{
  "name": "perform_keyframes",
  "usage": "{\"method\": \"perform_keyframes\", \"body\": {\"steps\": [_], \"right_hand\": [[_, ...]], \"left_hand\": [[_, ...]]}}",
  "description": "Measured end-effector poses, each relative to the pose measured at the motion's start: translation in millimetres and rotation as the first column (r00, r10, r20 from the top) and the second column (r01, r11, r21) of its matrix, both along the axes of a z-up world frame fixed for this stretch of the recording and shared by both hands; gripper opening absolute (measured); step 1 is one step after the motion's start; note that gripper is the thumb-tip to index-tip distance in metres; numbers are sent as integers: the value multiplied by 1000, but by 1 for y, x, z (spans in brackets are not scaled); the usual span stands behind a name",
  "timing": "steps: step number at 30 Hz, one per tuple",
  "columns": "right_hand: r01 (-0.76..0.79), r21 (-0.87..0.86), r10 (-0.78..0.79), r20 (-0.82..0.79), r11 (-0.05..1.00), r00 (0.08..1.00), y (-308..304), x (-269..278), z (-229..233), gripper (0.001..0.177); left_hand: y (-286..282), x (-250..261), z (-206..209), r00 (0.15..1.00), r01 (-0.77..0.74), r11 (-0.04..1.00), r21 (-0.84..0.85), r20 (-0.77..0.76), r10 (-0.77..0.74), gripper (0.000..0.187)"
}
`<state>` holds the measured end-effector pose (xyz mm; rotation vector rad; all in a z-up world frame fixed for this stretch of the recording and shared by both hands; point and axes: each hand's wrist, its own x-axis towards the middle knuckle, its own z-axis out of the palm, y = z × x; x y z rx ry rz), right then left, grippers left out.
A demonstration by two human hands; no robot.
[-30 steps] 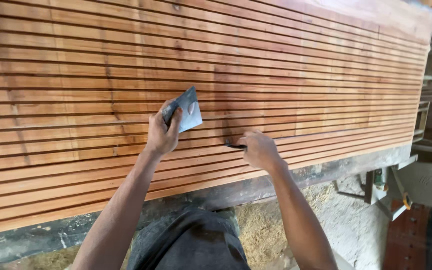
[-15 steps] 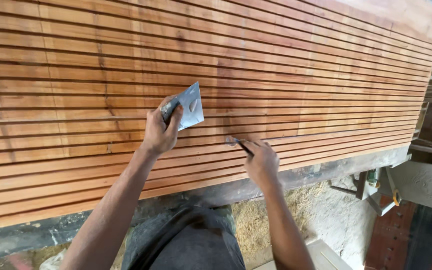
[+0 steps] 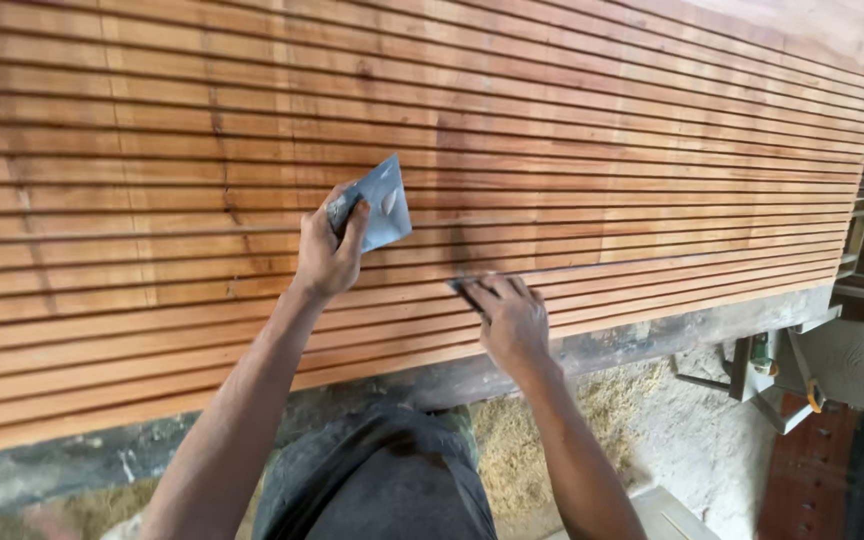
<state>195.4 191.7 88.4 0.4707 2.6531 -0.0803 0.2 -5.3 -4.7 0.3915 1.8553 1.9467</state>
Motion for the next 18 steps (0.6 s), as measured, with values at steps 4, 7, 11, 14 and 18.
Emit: {"method": "perform_keyframes", "body": {"steps": [4,7,11,14,18], "right_hand": [[-17,20,18,-61,1000,998,-6,7,-13,57],[-42,55,51,-164,998,985,-20,5,-15,64],[-58,78,74,-220,995,973,-30,-6,-9,63],[-44,4,45,-113,999,993,-25,-13,0,49],[-73,-136,71,-17,988,997,-6,-35,14,43]], "left_hand": [[3,-2,3,1000,9,998,61,13,-10,35],[-1,-1,5,996,43,999,-3,78,-42,35],[4,-4,1,999,25,999,32,31,-26,34],[2,1,-6,1000,19,1000,-20,9,-19,30],[4,-3,-5,992,-10,994,108,-124,23,28]]}}
